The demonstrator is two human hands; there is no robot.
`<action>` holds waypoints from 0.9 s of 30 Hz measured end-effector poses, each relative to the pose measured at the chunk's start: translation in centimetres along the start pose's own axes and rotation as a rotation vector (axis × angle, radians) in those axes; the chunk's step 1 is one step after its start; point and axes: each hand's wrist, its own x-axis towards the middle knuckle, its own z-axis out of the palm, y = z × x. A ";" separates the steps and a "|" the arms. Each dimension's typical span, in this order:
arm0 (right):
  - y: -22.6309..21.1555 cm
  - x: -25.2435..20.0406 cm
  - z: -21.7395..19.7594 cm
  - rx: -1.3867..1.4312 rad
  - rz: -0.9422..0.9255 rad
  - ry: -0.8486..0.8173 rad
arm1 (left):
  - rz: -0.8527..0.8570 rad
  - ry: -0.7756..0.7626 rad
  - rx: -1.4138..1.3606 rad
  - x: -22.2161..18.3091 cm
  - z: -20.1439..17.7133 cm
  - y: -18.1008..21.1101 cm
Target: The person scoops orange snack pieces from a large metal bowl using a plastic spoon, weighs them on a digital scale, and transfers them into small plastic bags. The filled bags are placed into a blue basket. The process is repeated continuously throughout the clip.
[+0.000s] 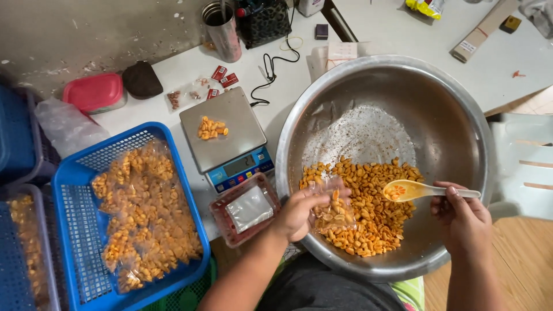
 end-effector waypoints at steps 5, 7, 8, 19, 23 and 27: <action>0.0 -0.3 -0.2 0.016 -0.001 0.012 | -0.146 0.116 0.102 -0.4 1.8 1.3; -0.4 -0.5 0.0 -0.001 0.004 0.025 | -0.417 0.442 0.227 -0.5 2.8 2.0; 0.0 -0.3 -0.2 -0.002 0.005 0.016 | -0.412 0.450 0.224 -1.0 2.1 1.5; 1.3 0.7 -0.1 -0.004 -0.006 0.000 | 0.473 1.004 1.870 -3.8 -20.1 6.5; 1.1 0.4 0.1 -0.010 -0.039 -0.016 | 0.184 0.929 1.969 -3.0 -17.3 11.5; 1.0 0.2 -0.3 0.013 -0.023 0.024 | 0.836 1.042 1.543 -1.8 -12.8 12.3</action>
